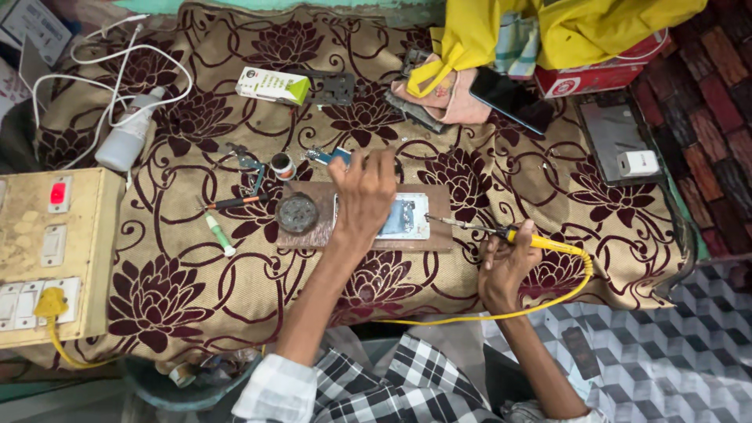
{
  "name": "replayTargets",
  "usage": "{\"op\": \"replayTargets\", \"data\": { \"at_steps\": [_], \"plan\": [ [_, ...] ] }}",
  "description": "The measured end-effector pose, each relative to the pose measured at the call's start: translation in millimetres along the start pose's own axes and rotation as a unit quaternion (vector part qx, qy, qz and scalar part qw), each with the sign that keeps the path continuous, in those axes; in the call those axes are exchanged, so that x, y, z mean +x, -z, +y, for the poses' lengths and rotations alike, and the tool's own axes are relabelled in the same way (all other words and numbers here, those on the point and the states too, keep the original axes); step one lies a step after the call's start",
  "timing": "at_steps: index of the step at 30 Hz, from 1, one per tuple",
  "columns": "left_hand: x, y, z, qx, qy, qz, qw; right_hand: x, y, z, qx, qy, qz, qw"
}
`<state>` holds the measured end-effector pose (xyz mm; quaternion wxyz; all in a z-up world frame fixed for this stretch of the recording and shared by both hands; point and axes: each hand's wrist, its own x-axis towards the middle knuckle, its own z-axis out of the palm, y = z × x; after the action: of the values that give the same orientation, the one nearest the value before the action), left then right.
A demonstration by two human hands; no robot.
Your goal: The person uses a soldering iron and a small brush to work on a disassembled mobile phone motherboard. They repeatedly apply the soldering iron to specific points on the board while using the brush to apply a substance, likely flux, to the same areas.
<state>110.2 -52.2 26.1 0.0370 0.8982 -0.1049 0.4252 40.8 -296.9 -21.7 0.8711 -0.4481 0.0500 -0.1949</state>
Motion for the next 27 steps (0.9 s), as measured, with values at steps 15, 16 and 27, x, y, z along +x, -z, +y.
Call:
{"op": "replayTargets", "data": {
  "at_steps": [15, 16, 27],
  "plan": [
    [-0.4, 40.9, -5.1, -0.216, 0.131, -0.12, 0.96, 1.8, 1.6, -2.0, 0.009, -0.017, -0.009, 1.0],
    [-3.0, 40.7, -4.6, -0.232, 0.125, -0.13, 0.956, 2.3, 2.0, -0.8, 0.009, -0.017, -0.005, 1.0],
    [-24.0, 33.8, 12.6, -0.19, 0.071, -0.147, 0.968, 9.4, 22.5, 17.6, -0.027, -0.014, -0.081, 0.996]
  ]
}}
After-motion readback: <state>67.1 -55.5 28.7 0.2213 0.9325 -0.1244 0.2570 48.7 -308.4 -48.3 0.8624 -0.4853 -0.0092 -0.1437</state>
